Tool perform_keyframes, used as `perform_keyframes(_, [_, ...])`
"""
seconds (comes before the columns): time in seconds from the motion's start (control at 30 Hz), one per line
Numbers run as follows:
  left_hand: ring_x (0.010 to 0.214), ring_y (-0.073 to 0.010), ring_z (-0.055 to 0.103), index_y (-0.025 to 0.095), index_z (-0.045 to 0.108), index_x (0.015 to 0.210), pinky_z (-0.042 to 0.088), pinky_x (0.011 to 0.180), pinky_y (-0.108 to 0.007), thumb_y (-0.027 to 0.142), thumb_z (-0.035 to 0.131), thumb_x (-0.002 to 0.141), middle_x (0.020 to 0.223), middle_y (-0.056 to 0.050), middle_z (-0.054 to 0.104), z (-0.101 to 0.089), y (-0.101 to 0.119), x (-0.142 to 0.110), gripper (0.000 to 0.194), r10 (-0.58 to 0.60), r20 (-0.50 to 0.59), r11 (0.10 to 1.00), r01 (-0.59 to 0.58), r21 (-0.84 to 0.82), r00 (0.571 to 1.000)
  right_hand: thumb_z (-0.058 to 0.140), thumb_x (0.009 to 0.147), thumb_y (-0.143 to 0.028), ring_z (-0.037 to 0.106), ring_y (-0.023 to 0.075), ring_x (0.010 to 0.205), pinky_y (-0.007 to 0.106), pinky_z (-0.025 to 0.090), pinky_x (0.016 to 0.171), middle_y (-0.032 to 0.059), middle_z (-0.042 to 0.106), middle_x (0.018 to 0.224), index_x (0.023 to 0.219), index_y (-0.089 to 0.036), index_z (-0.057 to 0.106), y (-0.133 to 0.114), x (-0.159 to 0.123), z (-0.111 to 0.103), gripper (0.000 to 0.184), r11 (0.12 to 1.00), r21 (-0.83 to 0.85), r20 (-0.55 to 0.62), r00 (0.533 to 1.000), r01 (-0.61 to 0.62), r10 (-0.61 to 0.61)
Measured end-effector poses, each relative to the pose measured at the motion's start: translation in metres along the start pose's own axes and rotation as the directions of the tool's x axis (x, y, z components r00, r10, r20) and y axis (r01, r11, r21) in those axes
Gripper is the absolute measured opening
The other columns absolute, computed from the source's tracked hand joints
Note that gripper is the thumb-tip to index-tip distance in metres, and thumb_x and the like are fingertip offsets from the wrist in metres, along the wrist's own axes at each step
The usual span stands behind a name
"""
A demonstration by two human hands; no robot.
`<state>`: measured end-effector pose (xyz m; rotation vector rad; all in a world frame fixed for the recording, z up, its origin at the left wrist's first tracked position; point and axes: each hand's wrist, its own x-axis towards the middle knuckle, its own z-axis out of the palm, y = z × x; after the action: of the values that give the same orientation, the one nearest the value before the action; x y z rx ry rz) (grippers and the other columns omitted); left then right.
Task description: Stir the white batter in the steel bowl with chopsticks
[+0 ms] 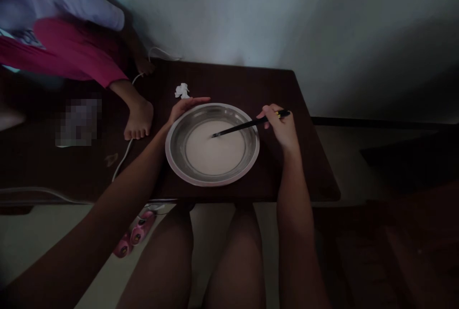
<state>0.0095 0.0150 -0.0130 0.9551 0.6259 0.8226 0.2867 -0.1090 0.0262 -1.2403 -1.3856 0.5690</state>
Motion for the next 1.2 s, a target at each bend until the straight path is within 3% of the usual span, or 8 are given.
perform_keyframes(0.13, [0.097, -0.0232, 0.068, 0.014, 0.072, 0.105, 0.049, 0.095, -0.036, 0.035, 0.046, 0.087, 0.1, -0.009, 0.074, -0.002, -0.001, 0.001, 0.038, 0.006, -0.003, 1.0, -0.006, 0.012, 1.0, 0.055, 0.087, -0.056, 0.042, 0.0083, 0.044, 0.026, 0.033, 0.046, -0.0021, 0.053, 0.051, 0.055, -0.021, 0.06, 0.007, 0.003, -0.008, 0.048, 1.0, 0.011, -0.202, 0.979, -0.004, 0.006])
perform_keyframes(0.2, [0.1, -0.0239, 0.067, 0.013, 0.072, 0.105, 0.049, 0.095, -0.036, 0.035, 0.045, 0.088, 0.101, -0.01, 0.073, -0.002, -0.001, 0.0, 0.039, 0.004, -0.006, 1.0, -0.004, 0.012, 1.0, 0.055, 0.086, -0.057, 0.041, 0.0085, 0.043, 0.026, 0.032, 0.045, -0.0021, 0.051, 0.049, 0.053, -0.021, 0.058, 0.006, 0.001, -0.009, 0.05, 0.999, 0.034, -0.158, 0.987, -0.022, 0.027])
perform_keyframes(0.37, [0.101, -0.0246, 0.067, 0.012, 0.071, 0.108, 0.048, 0.096, -0.037, 0.035, 0.046, 0.087, 0.101, -0.01, 0.074, -0.002, -0.002, 0.001, 0.04, 0.009, -0.019, 1.0, -0.009, 0.011, 1.0, 0.061, 0.082, -0.058, 0.047, 0.0084, 0.049, 0.025, 0.038, 0.051, -0.0028, 0.054, 0.053, 0.061, -0.021, 0.066, -0.001, -0.002, 0.001, 0.043, 0.998, 0.04, 0.136, 0.99, -0.053, 0.047])
perform_keyframes(0.6, [0.1, -0.0247, 0.067, 0.012, 0.071, 0.107, 0.049, 0.094, -0.036, 0.037, 0.045, 0.087, 0.101, -0.01, 0.073, -0.005, -0.004, 0.003, 0.041, 0.01, 0.008, 1.0, -0.01, 0.012, 1.0, 0.059, 0.085, -0.055, 0.042, 0.0069, 0.043, 0.025, 0.032, 0.046, -0.0024, 0.056, 0.052, 0.057, -0.02, 0.063, 0.008, 0.003, -0.008, 0.045, 0.999, 0.047, -0.175, 0.984, -0.011, 0.019])
perform_keyframes(0.67, [0.1, -0.0247, 0.067, 0.013, 0.071, 0.107, 0.049, 0.093, -0.036, 0.037, 0.045, 0.088, 0.101, -0.01, 0.073, -0.004, -0.003, 0.002, 0.041, 0.01, 0.01, 1.0, -0.01, 0.017, 1.0, 0.058, 0.085, -0.057, 0.041, 0.0072, 0.043, 0.025, 0.03, 0.044, -0.0021, 0.054, 0.05, 0.055, -0.02, 0.061, 0.006, 0.002, -0.008, 0.048, 0.998, 0.049, -0.15, 0.988, -0.028, 0.035])
perform_keyframes(0.83, [0.1, -0.0244, 0.067, 0.014, 0.071, 0.106, 0.049, 0.094, -0.036, 0.039, 0.049, 0.086, 0.103, -0.01, 0.073, -0.001, -0.001, 0.0, 0.04, 0.01, 0.004, 1.0, -0.01, 0.024, 1.0, 0.06, 0.082, -0.059, 0.046, 0.0083, 0.047, 0.025, 0.037, 0.05, -0.003, 0.054, 0.05, 0.062, -0.021, 0.067, 0.0, -0.001, 0.002, 0.044, 0.999, 0.02, 0.086, 0.996, -0.032, 0.03])
perform_keyframes(1.07, [0.102, -0.0253, 0.067, 0.012, 0.071, 0.107, 0.049, 0.093, -0.037, 0.034, 0.043, 0.088, 0.1, -0.009, 0.073, 0.001, 0.001, -0.001, 0.041, 0.003, -0.03, 0.999, -0.002, 0.037, 1.0, 0.055, 0.084, -0.063, 0.041, 0.0087, 0.043, 0.026, 0.031, 0.044, -0.0017, 0.053, 0.049, 0.055, -0.022, 0.061, 0.007, 0.003, -0.008, 0.051, 1.0, -0.001, -0.201, 0.979, -0.021, 0.021])
perform_keyframes(1.2, [0.1, -0.0245, 0.067, 0.012, 0.071, 0.108, 0.049, 0.093, -0.036, 0.034, 0.042, 0.089, 0.099, -0.009, 0.073, 0.002, 0.003, -0.003, 0.041, -0.006, -0.027, 0.999, 0.007, 0.035, 1.0, 0.057, 0.082, -0.063, 0.043, 0.0087, 0.045, 0.026, 0.034, 0.046, -0.0019, 0.053, 0.05, 0.056, -0.021, 0.062, 0.001, -0.001, -0.003, 0.049, 0.999, 0.03, -0.023, 0.999, -0.041, 0.041])
